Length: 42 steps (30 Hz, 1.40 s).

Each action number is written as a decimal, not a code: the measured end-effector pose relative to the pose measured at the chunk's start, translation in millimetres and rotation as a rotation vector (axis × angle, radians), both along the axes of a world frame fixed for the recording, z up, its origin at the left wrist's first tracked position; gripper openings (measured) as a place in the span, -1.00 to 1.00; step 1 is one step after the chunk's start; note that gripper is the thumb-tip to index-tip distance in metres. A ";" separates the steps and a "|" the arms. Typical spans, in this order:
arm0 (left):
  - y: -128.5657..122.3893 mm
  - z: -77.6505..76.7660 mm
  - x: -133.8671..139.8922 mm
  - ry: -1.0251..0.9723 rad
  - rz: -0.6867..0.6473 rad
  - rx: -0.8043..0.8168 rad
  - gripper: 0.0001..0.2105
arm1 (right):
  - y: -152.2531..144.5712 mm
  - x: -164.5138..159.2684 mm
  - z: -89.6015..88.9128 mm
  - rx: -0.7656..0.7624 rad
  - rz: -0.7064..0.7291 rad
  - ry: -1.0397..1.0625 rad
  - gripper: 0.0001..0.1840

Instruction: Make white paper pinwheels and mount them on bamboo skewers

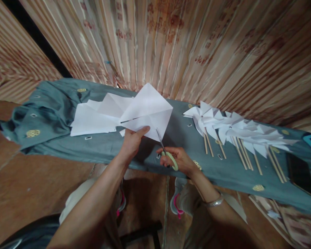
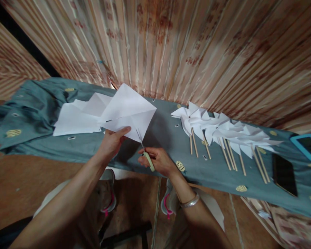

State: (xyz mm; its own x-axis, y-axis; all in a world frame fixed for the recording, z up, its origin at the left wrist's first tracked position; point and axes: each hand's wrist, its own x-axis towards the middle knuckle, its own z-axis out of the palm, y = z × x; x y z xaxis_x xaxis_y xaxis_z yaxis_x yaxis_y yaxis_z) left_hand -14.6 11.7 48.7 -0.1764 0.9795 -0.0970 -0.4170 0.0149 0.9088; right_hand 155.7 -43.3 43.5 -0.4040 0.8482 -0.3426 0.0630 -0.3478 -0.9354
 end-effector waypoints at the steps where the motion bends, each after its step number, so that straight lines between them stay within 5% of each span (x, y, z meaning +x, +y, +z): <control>1: 0.0 -0.2 -0.5 0.011 -0.003 -0.004 -0.61 | 0.2 -0.4 -0.1 0.000 0.000 0.001 -0.39; 29: -1.4 0.3 -3.1 -0.009 -0.002 -0.018 -0.76 | 0.3 -3.1 -5.8 -0.060 -0.039 0.025 -0.45; 42: -0.1 0.8 -3.0 -0.046 -0.005 0.001 -0.64 | 1.4 -4.1 -7.0 -0.055 -0.036 0.028 -0.48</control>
State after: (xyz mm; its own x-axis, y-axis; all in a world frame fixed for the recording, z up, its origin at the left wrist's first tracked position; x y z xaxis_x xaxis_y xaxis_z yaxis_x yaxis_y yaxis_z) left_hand -17.6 11.6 49.5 -0.1673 0.9805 -0.1035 -0.4578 0.0157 0.8889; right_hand 151.7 -41.9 36.5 -0.3834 0.8425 -0.3785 0.0240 -0.4006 -0.9159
